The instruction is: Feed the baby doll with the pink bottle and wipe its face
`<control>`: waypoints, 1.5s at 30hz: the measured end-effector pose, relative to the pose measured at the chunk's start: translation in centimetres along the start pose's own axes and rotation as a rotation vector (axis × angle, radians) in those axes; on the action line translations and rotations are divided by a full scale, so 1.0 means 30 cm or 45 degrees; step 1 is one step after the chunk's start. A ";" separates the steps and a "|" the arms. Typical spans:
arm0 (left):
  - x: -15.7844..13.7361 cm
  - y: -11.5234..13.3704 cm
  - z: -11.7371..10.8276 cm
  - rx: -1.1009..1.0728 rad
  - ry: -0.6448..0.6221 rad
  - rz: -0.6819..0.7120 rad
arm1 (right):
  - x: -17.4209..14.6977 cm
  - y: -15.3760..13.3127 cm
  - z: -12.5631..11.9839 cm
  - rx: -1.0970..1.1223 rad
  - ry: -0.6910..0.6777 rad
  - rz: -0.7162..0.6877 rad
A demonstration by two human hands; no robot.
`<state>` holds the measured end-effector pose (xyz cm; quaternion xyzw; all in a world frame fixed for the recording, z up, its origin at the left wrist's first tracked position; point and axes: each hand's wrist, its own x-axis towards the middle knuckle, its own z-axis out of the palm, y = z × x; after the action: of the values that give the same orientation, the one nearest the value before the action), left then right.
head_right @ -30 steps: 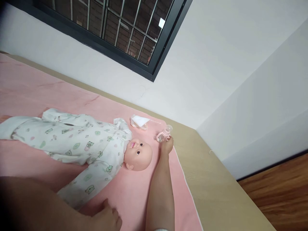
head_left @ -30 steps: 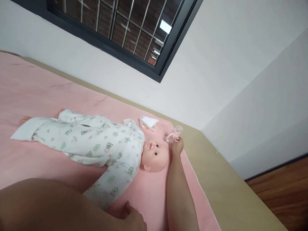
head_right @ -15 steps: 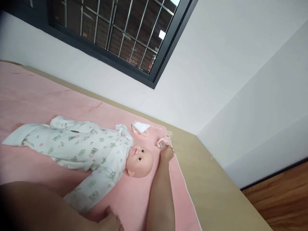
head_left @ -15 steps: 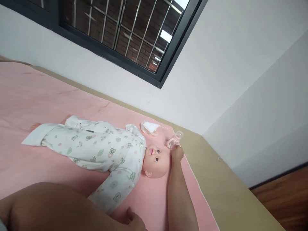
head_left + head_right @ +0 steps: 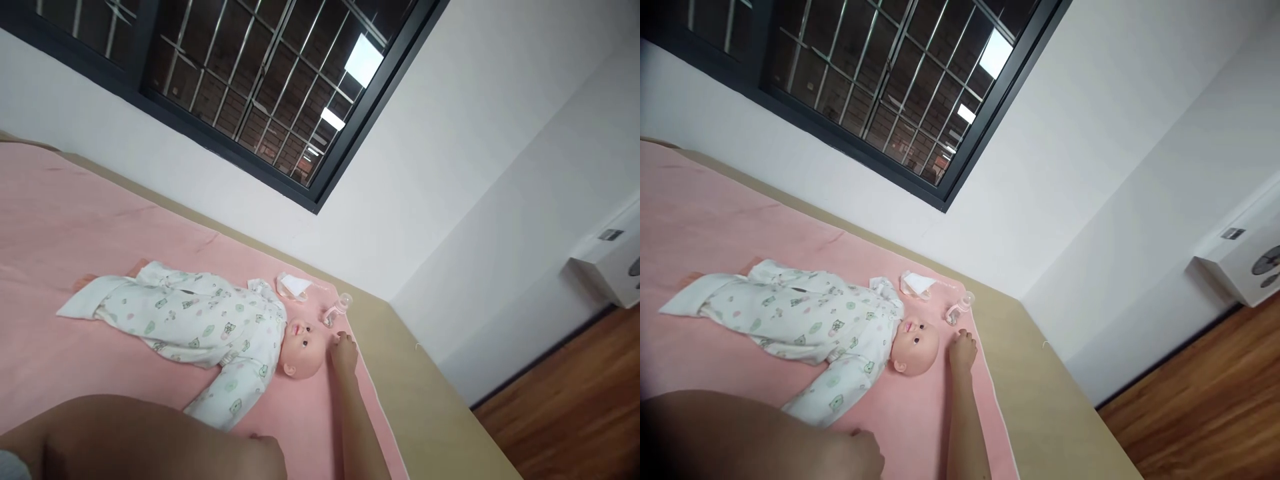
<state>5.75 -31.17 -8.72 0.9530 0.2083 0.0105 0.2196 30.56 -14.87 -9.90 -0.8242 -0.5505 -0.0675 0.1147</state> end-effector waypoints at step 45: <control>-0.079 0.122 0.155 0.428 0.049 -0.407 | -0.266 -0.032 0.006 0.216 0.071 -0.060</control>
<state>5.55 -37.04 -11.19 0.9307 0.3596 -0.0411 0.0525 26.59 -21.60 -11.85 -0.7961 -0.5700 -0.0463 0.1977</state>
